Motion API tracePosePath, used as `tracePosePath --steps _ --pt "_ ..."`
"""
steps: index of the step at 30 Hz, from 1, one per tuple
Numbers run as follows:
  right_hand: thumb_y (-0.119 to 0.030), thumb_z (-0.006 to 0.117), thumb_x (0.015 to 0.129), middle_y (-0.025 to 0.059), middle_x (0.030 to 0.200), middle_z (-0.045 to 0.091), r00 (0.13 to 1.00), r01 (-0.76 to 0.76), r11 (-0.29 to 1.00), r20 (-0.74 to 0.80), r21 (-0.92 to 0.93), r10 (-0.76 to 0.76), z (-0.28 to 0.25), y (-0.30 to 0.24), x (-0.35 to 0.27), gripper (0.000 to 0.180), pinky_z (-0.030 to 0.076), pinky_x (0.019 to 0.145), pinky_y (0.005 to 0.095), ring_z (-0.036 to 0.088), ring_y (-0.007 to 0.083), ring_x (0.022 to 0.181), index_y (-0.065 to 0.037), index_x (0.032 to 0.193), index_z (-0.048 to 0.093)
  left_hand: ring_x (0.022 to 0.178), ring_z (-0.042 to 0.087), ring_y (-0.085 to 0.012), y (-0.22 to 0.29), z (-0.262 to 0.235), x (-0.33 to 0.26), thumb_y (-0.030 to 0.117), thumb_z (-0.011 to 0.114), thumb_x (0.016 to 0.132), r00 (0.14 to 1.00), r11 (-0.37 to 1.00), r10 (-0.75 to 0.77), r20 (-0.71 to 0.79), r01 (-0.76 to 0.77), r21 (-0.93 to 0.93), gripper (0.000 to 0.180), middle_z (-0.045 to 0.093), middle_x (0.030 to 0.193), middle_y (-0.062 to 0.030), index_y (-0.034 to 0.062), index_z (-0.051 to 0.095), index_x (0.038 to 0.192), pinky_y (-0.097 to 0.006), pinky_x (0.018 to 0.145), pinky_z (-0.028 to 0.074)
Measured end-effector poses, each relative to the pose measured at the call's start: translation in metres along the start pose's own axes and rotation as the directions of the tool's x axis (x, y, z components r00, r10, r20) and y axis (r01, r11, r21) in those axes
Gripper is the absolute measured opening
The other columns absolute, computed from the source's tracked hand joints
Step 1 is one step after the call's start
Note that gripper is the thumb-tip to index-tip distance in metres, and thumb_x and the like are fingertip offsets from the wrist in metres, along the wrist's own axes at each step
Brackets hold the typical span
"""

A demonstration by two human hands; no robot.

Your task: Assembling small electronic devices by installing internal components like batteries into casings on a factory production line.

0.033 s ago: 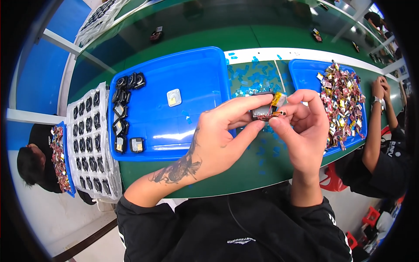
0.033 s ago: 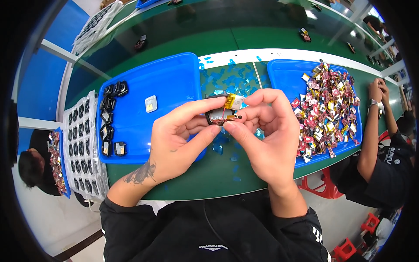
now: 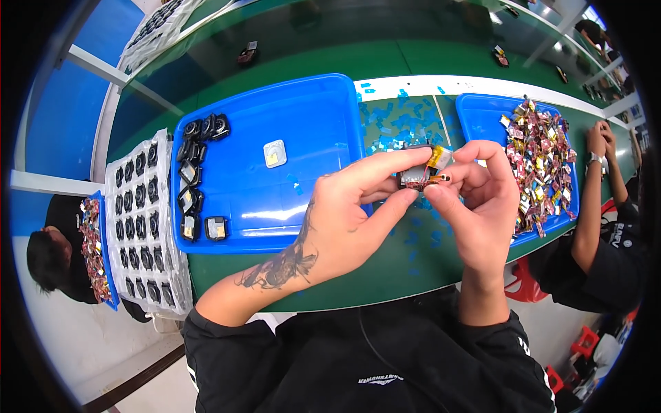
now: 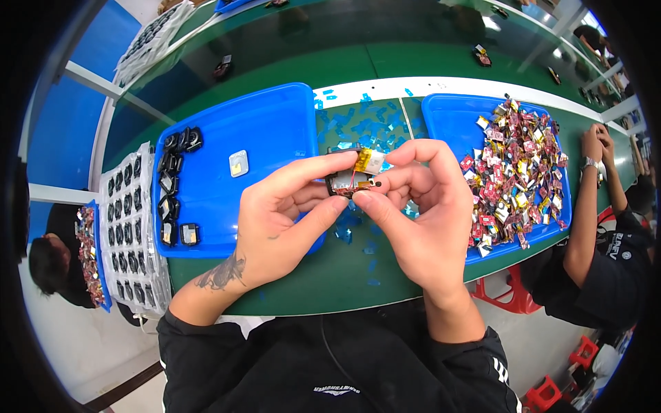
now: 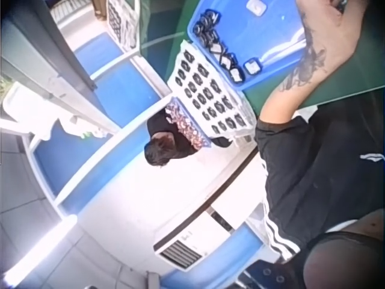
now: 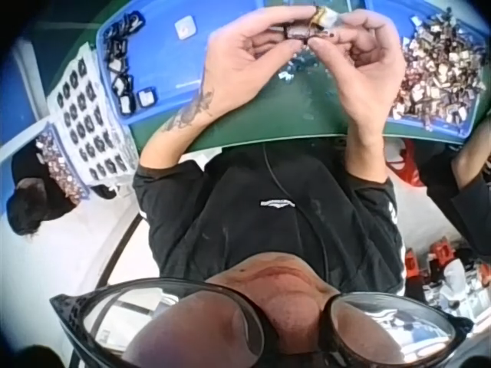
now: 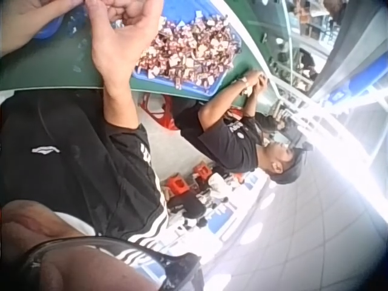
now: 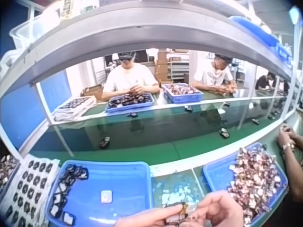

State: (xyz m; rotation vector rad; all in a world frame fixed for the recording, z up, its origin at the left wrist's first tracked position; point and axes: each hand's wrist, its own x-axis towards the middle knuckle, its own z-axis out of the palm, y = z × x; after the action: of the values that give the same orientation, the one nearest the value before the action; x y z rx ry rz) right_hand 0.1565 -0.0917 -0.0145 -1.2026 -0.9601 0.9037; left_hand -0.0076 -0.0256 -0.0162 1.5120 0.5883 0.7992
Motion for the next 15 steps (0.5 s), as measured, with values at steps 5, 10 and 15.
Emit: tracePosePath --steps 5,10,15 --pt "0.004 0.076 0.077 0.0010 0.079 0.064 0.993 0.104 0.991 -0.054 -0.081 -0.109 0.007 0.012 0.000 0.038 0.040 0.061 0.0176 0.057 0.0033 0.070 -0.005 0.102 0.050 0.114 0.061 -0.0220 0.002 0.006 -0.002 -0.012 0.056 0.089 0.999 0.996 0.004 -0.044 -0.008 -0.092 0.044 0.058 0.127 -0.0145 -0.0037 0.053 0.132 -0.030 0.096 0.050" --pt "0.003 0.076 0.077 0.0007 0.087 0.059 0.972 0.196 0.976 -0.115 -0.093 -0.206 0.013 0.028 -0.004 0.041 0.041 0.062 0.0179 0.057 0.0039 0.078 -0.004 0.105 0.049 0.113 0.062 -0.0199 -0.011 0.013 0.000 -0.010 0.051 0.091 0.989 0.974 0.066 -0.136 -0.094 -0.209 0.045 0.059 0.127 -0.0146 -0.0013 0.050 0.135 -0.029 0.095 0.051" --pt "0.004 0.073 0.079 0.0020 0.090 0.059 0.999 -0.010 0.994 -0.047 0.111 0.015 0.017 0.024 0.005 0.050 0.046 0.065 0.0173 0.057 0.0058 0.080 -0.003 0.120 0.046 0.111 0.062 -0.0186 -0.011 0.008 -0.001 -0.011 0.052 0.090 0.987 0.963 0.069 -0.142 -0.103 -0.249 0.048 0.061 0.121 -0.0147 -0.0003 0.048 0.137 -0.028 0.093 0.052"
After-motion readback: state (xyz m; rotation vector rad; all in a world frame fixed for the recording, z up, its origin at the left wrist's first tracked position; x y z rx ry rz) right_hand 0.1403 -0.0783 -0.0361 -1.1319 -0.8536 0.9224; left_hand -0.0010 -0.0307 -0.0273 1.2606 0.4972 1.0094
